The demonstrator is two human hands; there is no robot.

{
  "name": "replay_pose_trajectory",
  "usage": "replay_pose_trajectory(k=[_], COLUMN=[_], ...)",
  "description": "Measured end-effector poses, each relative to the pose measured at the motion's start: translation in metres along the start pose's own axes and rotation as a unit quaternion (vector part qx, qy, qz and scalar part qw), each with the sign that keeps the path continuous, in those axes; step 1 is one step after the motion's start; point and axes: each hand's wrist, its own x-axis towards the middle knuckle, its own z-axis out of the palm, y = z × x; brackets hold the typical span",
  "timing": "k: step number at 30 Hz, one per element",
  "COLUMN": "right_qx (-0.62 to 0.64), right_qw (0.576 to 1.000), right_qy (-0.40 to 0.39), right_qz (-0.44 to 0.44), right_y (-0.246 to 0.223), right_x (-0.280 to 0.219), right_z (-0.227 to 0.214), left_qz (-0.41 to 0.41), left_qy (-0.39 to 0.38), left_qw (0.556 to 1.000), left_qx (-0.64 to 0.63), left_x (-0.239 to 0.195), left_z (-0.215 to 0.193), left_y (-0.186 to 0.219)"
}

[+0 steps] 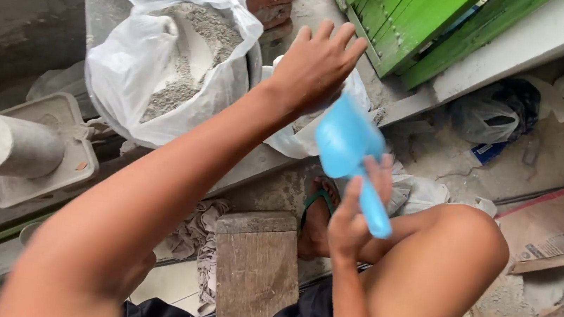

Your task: A person uses a blue plastic scoop to transfer grey powder from a large bag into smaller white plastic bags.

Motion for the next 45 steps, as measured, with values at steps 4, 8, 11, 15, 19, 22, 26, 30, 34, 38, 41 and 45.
replay_pose_trajectory(k=[4, 8, 11, 15, 19, 22, 26, 30, 34, 38, 41, 45], right_qx=[0.08, 0.03, -0.012, -0.022, -0.102, -0.103, -0.097, -0.167, -0.151, -0.156, -0.187, -0.178], right_qw=[0.981, 0.976, 0.956, 0.946, 0.963, 0.975, 0.984, 0.976, 0.975, 0.977, 0.968, 0.968], right_qy=[-0.175, -0.216, -0.294, -0.321, -0.24, -0.183, -0.148, -0.139, -0.146, -0.135, -0.145, -0.168], right_qz=[0.038, -0.02, -0.024, 0.03, -0.065, -0.069, 0.017, -0.016, -0.068, -0.059, -0.084, -0.056], right_y=[0.023, 0.034, 0.085, 0.148, 0.178, 0.198, 0.197, 0.224, 0.235, 0.229, 0.234, 0.227], right_x=[-0.001, 0.024, 0.042, 0.057, 0.062, 0.07, 0.078, 0.084, 0.093, 0.096, 0.088, 0.073], right_z=[0.008, 0.041, 0.068, 0.1, 0.097, 0.1, 0.103, 0.111, 0.106, 0.105, 0.102, 0.102], left_qz=[-0.02, -0.115, -0.128, -0.132, -0.11, -0.1, -0.137, -0.083, -0.091, -0.102, -0.114, -0.128], left_qy=[-0.276, -0.247, -0.189, -0.069, -0.072, 0.012, 0.069, 0.033, -0.068, -0.23, -0.174, -0.068], left_qw=[0.953, 0.961, 0.974, 0.989, 0.991, 0.994, 0.987, 0.994, 0.993, 0.968, 0.978, 0.987], left_qx=[0.126, 0.043, 0.011, -0.007, -0.029, -0.029, -0.055, -0.056, -0.037, -0.001, -0.036, -0.066], left_x=[0.017, 0.008, 0.009, 0.028, 0.029, 0.029, 0.028, 0.028, 0.017, 0.004, -0.001, -0.003], left_z=[0.108, 0.199, 0.16, 0.107, 0.092, 0.082, 0.067, 0.077, 0.062, 0.058, 0.058, 0.057], left_y=[-0.013, -0.041, -0.043, -0.042, -0.041, -0.047, -0.049, -0.051, -0.041, -0.032, -0.027, -0.031])
